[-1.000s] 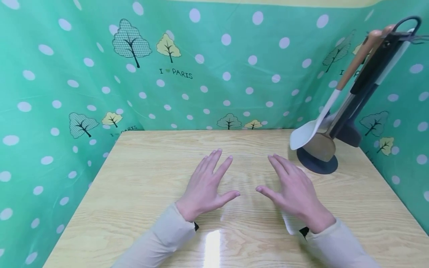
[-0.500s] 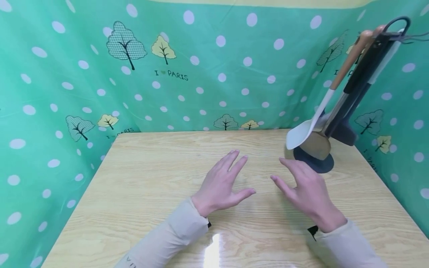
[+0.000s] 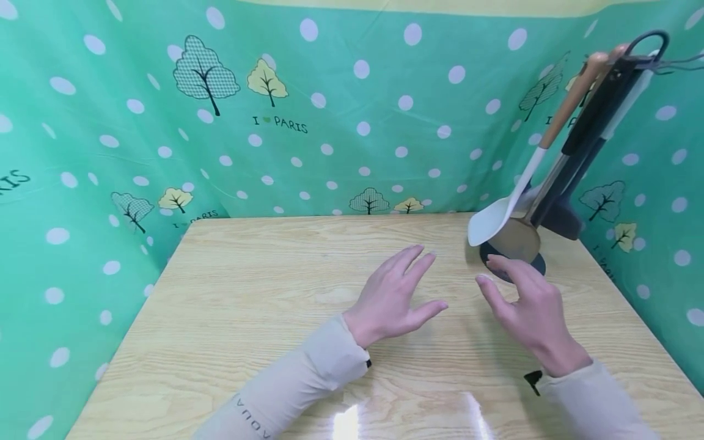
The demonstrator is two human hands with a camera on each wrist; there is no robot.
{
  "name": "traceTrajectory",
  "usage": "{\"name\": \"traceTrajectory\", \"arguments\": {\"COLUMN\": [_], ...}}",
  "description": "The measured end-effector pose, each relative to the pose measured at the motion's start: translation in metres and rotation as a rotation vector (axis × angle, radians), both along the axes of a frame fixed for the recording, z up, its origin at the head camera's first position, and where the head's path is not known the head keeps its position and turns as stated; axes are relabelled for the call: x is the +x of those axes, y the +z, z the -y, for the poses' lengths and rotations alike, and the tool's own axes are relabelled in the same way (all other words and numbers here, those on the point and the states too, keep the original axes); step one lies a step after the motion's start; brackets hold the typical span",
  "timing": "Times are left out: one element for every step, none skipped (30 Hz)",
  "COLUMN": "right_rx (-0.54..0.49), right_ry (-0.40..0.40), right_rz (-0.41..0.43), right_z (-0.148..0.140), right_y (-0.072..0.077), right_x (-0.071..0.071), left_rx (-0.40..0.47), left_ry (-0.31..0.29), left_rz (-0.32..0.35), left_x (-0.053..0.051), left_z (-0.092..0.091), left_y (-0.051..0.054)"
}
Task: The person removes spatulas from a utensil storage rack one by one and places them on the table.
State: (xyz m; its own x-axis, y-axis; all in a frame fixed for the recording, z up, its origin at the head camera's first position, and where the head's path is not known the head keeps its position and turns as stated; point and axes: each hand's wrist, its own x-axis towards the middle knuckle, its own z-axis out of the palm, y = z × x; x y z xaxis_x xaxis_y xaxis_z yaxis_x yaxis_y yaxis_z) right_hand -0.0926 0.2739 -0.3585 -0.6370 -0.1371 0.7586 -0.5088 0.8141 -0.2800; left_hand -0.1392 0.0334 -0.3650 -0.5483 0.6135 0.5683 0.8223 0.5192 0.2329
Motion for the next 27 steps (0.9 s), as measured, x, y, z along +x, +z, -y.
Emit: {"name": "traceTrajectory", "arguments": {"right_rx": [-0.013, -0.023, -0.027, -0.026, -0.026, -0.029, -0.033, -0.037, -0.037, -0.036, -0.043, -0.043, -0.043, -0.04, -0.041, -0.04, -0.039, -0.036, -0.031, -0.026, -0.024, -0.017, -0.018, -0.025, -0.029, -0.042, -0.055], "right_ry": [-0.001, -0.006, -0.012, -0.021, -0.029, -0.034, -0.04, -0.044, -0.05, -0.056, -0.058, -0.064, -0.068, -0.074, -0.079, -0.082, -0.086, -0.091, -0.094, -0.098, -0.102, -0.108, -0.114, -0.122, -0.132, -0.14, -0.152], "right_rz": [-0.005, -0.007, -0.005, 0.005, 0.012, 0.014, 0.016, 0.016, 0.023, 0.032, 0.027, 0.033, 0.037, 0.049, 0.049, 0.044, 0.036, 0.029, 0.017, 0.009, -0.006, -0.003, -0.005, -0.003, 0.008, 0.015, 0.031], "right_z": [-0.002, -0.004, -0.006, -0.009, -0.012, -0.014, -0.017, -0.019, -0.022, -0.024, -0.027, -0.029, -0.031, -0.033, -0.035, -0.037, -0.039, -0.041, -0.044, -0.046, -0.048, -0.05, -0.052, -0.054, -0.056, -0.058, -0.06], "right_y": [0.0, 0.0, 0.001, 0.001, 0.002, 0.003, 0.003, 0.004, 0.005, 0.006, 0.007, 0.008, 0.009, 0.01, 0.011, 0.011, 0.012, 0.013, 0.014, 0.015, 0.015, 0.016, 0.017, 0.018, 0.019, 0.019, 0.02], "right_x": [0.0, 0.0, 0.0, 0.0, 0.0, 0.0, 0.0, 0.0, 0.001, 0.001, 0.001, 0.001, 0.0, 0.0, -0.001, -0.002, -0.003, -0.004, -0.006, -0.007, -0.009, -0.01, -0.011, -0.012, -0.013, -0.013, -0.014], "left_rx": [0.008, 0.014, 0.018, 0.024, 0.029, 0.033, 0.039, 0.045, 0.05, 0.057, 0.061, 0.063, 0.067, 0.067, 0.068, 0.069, 0.069, 0.07, 0.071, 0.067, 0.063, 0.059, 0.053, 0.046, 0.039, 0.031, 0.023], "left_ry": [-0.004, -0.007, -0.008, -0.008, -0.009, -0.009, -0.011, -0.015, -0.018, -0.022, -0.026, -0.029, -0.032, -0.034, -0.036, -0.04, -0.043, -0.047, -0.051, -0.053, -0.055, -0.058, -0.058, -0.058, -0.058, -0.058, -0.06], "left_rz": [-0.001, -0.001, 0.002, 0.007, 0.013, 0.018, 0.022, 0.027, 0.03, 0.032, 0.033, 0.036, 0.035, 0.038, 0.035, 0.035, 0.037, 0.037, 0.038, 0.042, 0.042, 0.048, 0.052, 0.054, 0.056, 0.056, 0.055], "left_x": [-0.001, -0.001, -0.002, -0.002, -0.003, -0.004, -0.005, -0.006, -0.007, -0.008, -0.009, -0.009, -0.01, -0.011, -0.012, -0.012, -0.013, -0.014, -0.015, -0.016, -0.017, -0.018, -0.019, -0.02, -0.021, -0.022, -0.022], "left_z": [-0.003, -0.007, -0.01, -0.013, -0.016, -0.019, -0.023, -0.027, -0.03, -0.034, -0.037, -0.04, -0.043, -0.046, -0.049, -0.052, -0.054, -0.057, -0.06, -0.062, -0.064, -0.066, -0.069, -0.071, -0.074, -0.077, -0.08], "left_y": [0.001, 0.001, 0.002, 0.003, 0.003, 0.004, 0.004, 0.005, 0.005, 0.006, 0.006, 0.007, 0.007, 0.008, 0.01, 0.011, 0.012, 0.014, 0.015, 0.016, 0.018, 0.019, 0.02, 0.022, 0.024, 0.026, 0.028]}}
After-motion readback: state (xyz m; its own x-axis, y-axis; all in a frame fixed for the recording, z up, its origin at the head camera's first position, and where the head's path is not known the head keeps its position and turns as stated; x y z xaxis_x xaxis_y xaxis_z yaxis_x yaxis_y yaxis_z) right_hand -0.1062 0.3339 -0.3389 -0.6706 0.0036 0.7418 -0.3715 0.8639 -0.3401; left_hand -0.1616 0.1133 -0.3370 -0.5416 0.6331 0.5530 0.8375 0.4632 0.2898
